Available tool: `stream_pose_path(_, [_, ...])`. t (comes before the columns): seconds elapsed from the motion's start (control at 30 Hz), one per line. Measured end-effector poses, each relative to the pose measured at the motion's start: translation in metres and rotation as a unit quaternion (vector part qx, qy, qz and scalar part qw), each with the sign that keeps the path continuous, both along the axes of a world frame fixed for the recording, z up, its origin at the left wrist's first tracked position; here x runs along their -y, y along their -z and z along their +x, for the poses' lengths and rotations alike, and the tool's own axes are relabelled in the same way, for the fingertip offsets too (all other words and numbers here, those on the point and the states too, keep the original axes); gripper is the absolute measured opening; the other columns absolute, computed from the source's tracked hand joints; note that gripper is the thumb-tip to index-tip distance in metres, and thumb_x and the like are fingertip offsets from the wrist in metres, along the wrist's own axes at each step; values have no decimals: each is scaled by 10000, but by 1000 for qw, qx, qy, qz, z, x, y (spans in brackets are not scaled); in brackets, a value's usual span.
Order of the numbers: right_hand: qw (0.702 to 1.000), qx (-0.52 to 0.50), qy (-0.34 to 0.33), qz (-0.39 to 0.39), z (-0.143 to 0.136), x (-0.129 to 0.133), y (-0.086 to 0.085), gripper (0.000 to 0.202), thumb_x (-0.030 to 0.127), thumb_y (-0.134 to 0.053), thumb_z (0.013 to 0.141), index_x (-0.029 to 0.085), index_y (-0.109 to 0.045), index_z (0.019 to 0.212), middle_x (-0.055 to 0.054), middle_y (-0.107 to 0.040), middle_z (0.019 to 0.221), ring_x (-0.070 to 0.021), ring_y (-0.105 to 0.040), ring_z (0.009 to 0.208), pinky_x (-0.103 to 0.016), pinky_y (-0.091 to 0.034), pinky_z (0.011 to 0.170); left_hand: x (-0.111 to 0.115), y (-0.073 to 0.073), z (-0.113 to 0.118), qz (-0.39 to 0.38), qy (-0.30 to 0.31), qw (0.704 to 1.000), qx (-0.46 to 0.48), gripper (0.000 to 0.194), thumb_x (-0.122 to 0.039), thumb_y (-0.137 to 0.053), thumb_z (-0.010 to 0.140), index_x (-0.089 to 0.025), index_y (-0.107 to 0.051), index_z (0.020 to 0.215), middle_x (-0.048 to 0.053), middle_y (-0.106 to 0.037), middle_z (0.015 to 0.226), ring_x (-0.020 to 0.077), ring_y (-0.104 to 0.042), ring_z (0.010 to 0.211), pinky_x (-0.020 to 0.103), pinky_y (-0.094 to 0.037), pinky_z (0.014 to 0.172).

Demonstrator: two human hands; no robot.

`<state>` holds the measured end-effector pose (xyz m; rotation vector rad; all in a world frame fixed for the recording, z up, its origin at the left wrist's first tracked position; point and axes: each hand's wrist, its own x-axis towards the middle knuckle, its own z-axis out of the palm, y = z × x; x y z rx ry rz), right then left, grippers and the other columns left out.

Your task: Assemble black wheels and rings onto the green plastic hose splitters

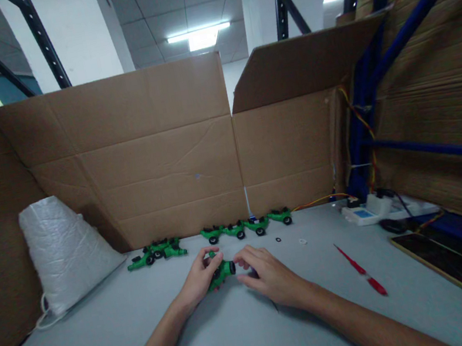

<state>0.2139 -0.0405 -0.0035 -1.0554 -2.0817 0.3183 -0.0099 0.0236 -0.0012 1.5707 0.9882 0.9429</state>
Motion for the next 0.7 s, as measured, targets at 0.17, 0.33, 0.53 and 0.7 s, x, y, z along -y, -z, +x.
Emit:
stream_pose_path(0.17, [1000,1,0,-5,1,-1,2,313,179,-728,923,247,-593,1198,-43,-665,1147,-249,-623,1080,-378,-454,971,1,0,0,-2,0,1000,0,622,-667,-694,868,-192,-539,1239,-63,-540,701,104,-526,501,169,-399,378])
stream_pose_path(0.33, [1000,3,2,-8,1,0,0,312,179,-716,931,249,-585,1205,-37,-665,1122,-243,-629,1051,-376,-456,962,2,1,-1,4,9,1000,4,607,-660,-705,870,-192,-547,1223,-69,-527,688,97,-520,493,162,-386,389])
stream_pose_path(0.53, [1000,11,1,-9,1,-1,1,296,180,-711,933,245,-591,1195,-44,-670,1130,-241,-638,1045,-381,-455,962,-1,6,-1,14,11,1000,-5,610,-658,-701,876,-196,-545,1243,-83,-480,678,97,-489,497,165,-390,388])
stream_pose_path(0.7, [1000,9,-2,-5,1,0,0,234,191,-704,948,246,-616,1159,-36,-694,1101,-236,-644,1041,-378,-449,964,0,6,0,31,13,999,-21,619,-667,-706,866,-190,-547,1228,-73,-501,688,107,-503,529,173,-401,412])
